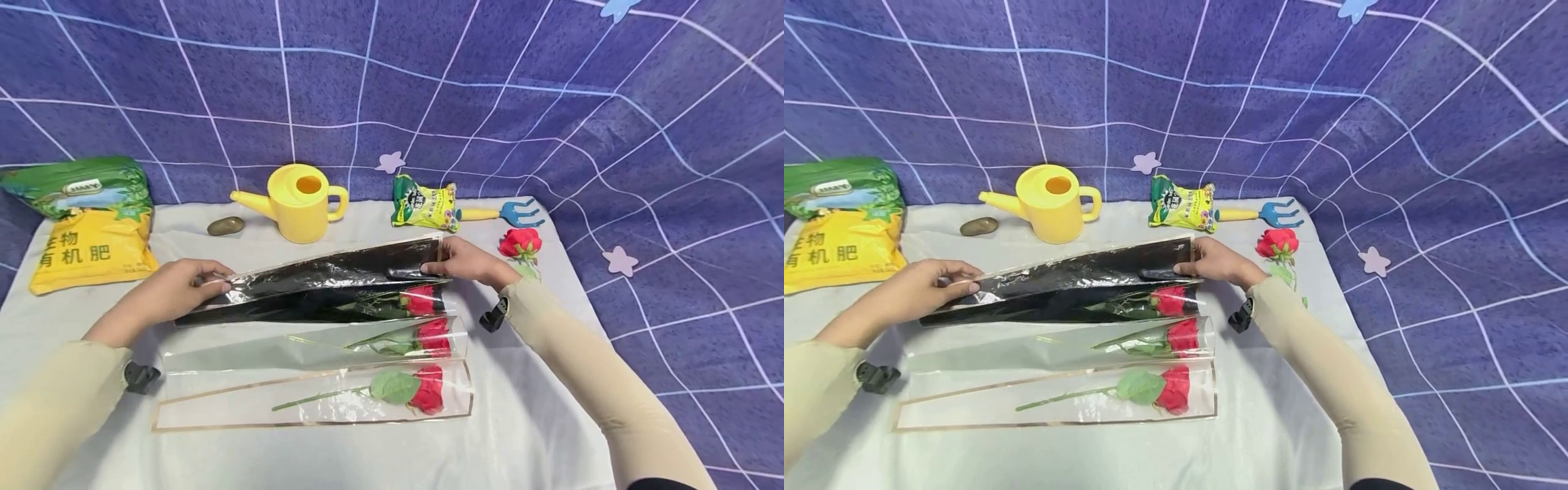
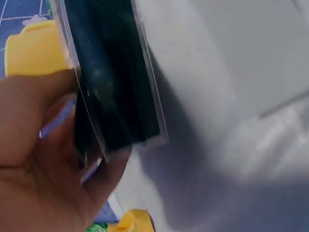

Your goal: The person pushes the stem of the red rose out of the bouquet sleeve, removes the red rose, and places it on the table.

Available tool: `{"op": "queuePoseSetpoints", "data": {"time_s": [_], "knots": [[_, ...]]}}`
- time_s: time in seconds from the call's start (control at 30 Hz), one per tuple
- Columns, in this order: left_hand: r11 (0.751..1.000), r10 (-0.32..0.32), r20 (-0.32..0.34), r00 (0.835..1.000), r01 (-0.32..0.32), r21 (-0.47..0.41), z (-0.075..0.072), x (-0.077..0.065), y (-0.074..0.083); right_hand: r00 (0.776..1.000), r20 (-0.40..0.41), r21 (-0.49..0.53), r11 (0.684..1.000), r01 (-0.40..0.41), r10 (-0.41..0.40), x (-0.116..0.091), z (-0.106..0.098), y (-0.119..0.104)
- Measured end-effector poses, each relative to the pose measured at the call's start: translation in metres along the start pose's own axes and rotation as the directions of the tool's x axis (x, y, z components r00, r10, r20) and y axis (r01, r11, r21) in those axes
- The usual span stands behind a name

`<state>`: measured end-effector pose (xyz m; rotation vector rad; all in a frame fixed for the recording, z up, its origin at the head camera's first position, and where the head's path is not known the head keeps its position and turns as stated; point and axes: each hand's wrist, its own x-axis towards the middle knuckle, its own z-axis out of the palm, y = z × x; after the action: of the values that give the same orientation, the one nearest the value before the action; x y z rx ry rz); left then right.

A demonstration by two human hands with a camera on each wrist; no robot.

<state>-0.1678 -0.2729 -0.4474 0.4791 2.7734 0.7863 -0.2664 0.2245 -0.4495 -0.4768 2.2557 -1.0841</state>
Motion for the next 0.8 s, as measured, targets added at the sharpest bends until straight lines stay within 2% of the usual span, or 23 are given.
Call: {"op": "queuePoseSetpoints", "data": {"time_s": [0.13,0.27,0.33,0.43,0.5,0.57,0.63,0.7,0.8], "knots": [[0.994,-0.087,-0.071,0.994,0.092,0.066,0.004,0.008,-0.003,0.991,-0.113,-0.076,0.994,-0.082,0.073,0.005,0.005,0.003],[0.982,-0.136,-0.144,0.98,0.152,0.11,0.008,0.013,-0.002,0.978,-0.187,-0.194,0.973,-0.123,0.086,0.006,0.012,-0.002],[0.98,-0.125,-0.201,0.972,0.153,0.128,0.01,0.013,0.001,0.974,-0.216,-0.265,0.956,-0.122,0.065,0.007,0.012,-0.006],[0.982,-0.076,-0.273,0.959,0.119,0.145,0.011,0.013,0.01,0.968,-0.247,-0.338,0.932,-0.134,0.049,0.005,0.008,-0.01],[0.984,-0.037,-0.29,0.956,0.085,0.156,0.012,0.012,0.017,0.964,-0.26,-0.369,0.916,-0.159,0.062,0.001,0.004,-0.013],[0.986,0.003,-0.274,0.962,0.042,0.159,0.013,0.011,0.026,0.96,-0.278,-0.402,0.902,-0.155,0.041,-0.004,0.0,-0.016],[0.986,0.044,-0.249,0.968,-0.001,0.17,0.015,0.008,0.035,0.955,-0.293,-0.432,0.897,-0.099,-0.036,-0.012,-0.001,-0.021],[0.98,0.099,-0.233,0.967,-0.054,0.193,0.02,0.004,0.045,0.943,-0.285,-0.47,0.883,0.017,-0.17,-0.02,0.002,-0.028],[0.956,0.203,-0.226,0.953,-0.144,0.254,0.03,-0.003,0.062,0.9,-0.186,-0.536,0.808,0.243,-0.394,-0.032,0.013,-0.041]]}}
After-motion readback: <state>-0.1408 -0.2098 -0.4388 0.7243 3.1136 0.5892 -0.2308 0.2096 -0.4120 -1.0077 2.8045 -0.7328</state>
